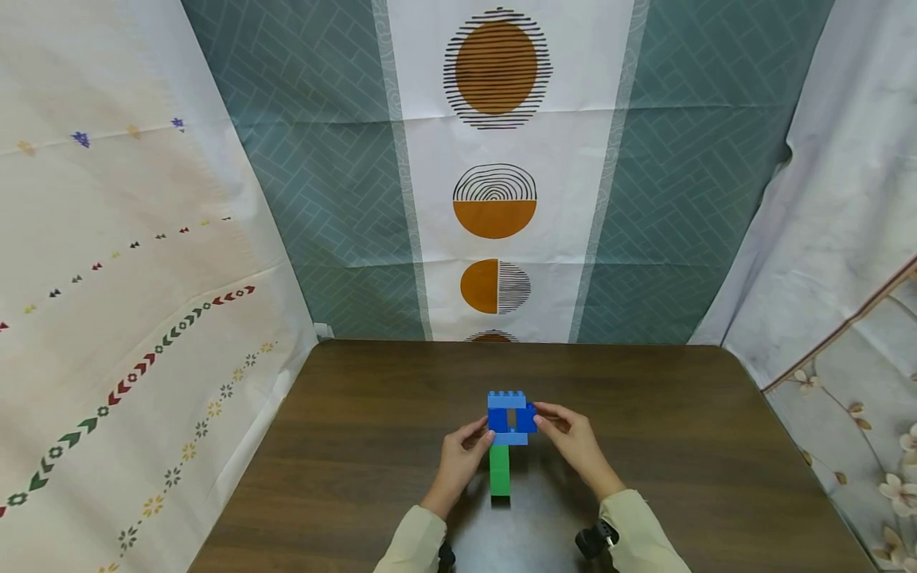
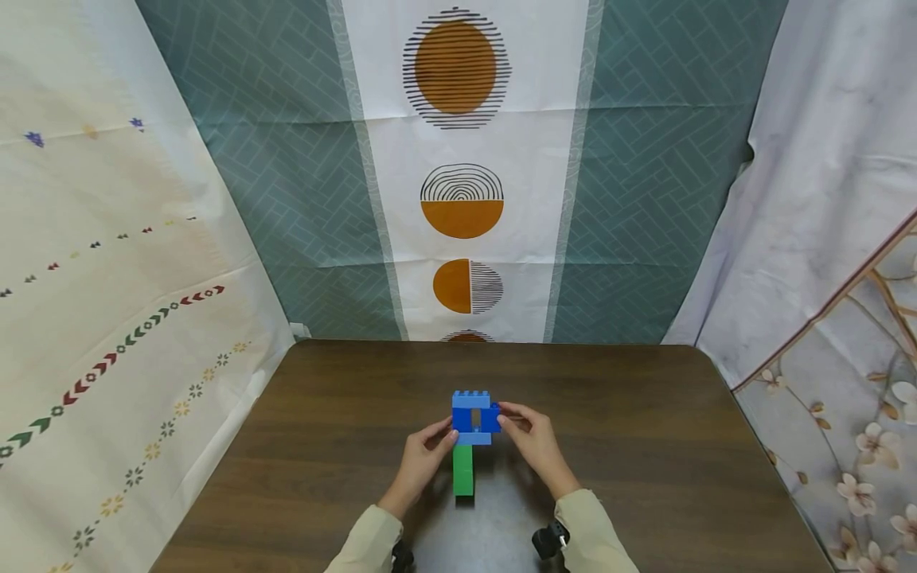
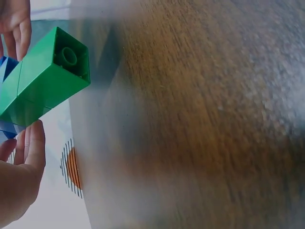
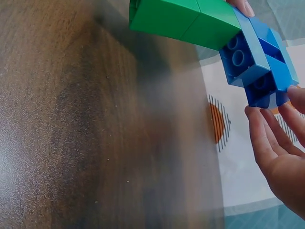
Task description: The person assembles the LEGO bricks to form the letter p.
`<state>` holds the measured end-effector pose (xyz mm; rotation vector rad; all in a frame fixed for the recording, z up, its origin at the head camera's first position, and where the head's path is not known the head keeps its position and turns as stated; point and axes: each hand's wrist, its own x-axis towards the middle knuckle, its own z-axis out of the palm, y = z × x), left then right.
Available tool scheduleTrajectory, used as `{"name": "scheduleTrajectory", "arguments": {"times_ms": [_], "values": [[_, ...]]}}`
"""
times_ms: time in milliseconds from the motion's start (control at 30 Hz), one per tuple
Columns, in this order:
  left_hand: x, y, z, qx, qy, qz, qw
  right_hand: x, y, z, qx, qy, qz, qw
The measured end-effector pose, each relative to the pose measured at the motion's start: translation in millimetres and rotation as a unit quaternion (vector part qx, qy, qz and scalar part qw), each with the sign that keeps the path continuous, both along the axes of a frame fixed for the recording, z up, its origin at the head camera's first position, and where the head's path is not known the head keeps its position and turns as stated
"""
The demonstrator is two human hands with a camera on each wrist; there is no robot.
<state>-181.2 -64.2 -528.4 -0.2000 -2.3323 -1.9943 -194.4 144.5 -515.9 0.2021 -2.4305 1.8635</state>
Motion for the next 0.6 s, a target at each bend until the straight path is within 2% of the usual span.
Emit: {"name": "scheduleTrajectory", "arguments": {"times_ms": [200,333,400,433,567,600], "values": [[-2.4,1.2,-0.5,-0.012,-0.002,0.012,0.9999,-14.9,4.4,-29.3,-0.013,-0.016,-0.005,0.9998],[-15.0,0.7,-23.4,-0.014,-0.011,0.024,0.9995,-17.7,4.9,-34.0,-0.015,-0.018,-0.001,0.9997],[-17.9,1.1,-27.5,-0.014,-0.009,0.028,0.9995,-18.6,4.3,-35.1,-0.015,-0.018,0.001,0.9997],[-18.1,1.2,-27.5,-0.014,-0.007,0.027,0.9995,-19.1,4.0,-35.9,-0.016,-0.021,0.000,0.9996],[-9.9,3.1,-6.6,-0.015,-0.006,0.023,0.9996,-22.1,3.1,-41.5,-0.020,-0.027,0.004,0.9994],[-8.9,3.1,-4.6,-0.016,-0.007,0.021,0.9996,-22.7,2.9,-42.6,-0.020,-0.032,0.004,0.9993]]}}
